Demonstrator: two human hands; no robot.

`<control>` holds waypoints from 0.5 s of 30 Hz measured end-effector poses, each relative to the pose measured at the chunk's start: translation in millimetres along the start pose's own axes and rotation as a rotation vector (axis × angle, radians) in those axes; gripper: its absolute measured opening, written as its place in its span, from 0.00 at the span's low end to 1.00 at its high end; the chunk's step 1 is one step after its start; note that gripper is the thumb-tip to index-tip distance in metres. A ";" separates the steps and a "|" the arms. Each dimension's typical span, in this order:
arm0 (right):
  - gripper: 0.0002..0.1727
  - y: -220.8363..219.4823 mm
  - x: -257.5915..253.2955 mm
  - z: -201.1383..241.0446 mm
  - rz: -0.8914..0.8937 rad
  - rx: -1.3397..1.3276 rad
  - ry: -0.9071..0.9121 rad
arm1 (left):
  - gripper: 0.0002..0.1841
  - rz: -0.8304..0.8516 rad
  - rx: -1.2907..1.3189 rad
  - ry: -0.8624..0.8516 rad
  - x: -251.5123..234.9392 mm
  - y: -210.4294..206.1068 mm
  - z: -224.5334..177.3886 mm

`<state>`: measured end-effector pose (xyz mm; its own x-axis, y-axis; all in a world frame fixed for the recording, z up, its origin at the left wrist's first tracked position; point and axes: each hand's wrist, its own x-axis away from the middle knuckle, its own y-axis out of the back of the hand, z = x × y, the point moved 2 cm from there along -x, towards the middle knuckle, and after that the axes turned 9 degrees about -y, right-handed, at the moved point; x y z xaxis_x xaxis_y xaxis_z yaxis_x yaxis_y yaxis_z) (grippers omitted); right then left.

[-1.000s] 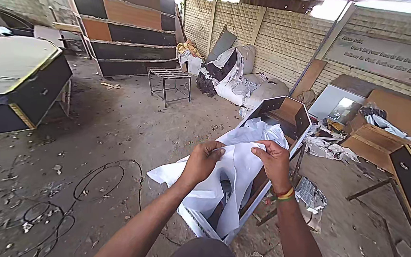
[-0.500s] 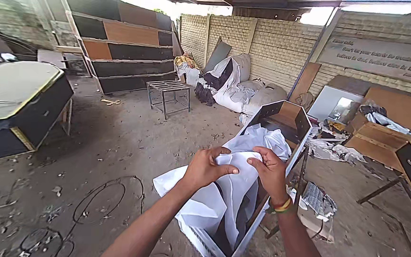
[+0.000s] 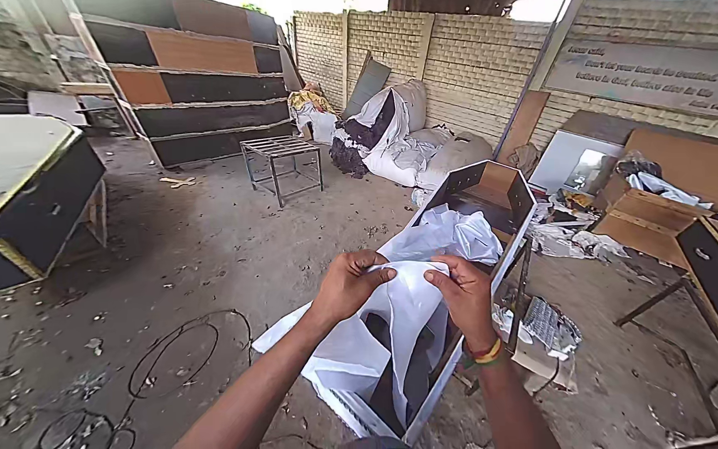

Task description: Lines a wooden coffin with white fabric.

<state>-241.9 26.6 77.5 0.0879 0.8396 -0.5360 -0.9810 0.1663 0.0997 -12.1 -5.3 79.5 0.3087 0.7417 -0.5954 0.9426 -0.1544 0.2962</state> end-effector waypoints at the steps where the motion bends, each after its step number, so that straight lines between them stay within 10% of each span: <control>1: 0.12 3.2 0.2 0.6 0.015 -0.007 -0.003 | 0.07 0.012 -0.020 -0.002 -1.2 -0.1 -1.8; 15: 0.05 41.8 4.6 10.3 0.075 0.109 -0.022 | 0.09 0.122 -0.058 -0.084 -4.1 -14.6 -7.4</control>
<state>-280.7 42.8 87.8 0.0199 0.8626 -0.5055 -0.9605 0.1569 0.2300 -28.1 -1.3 83.2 0.4327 0.6620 -0.6120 0.8890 -0.2004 0.4118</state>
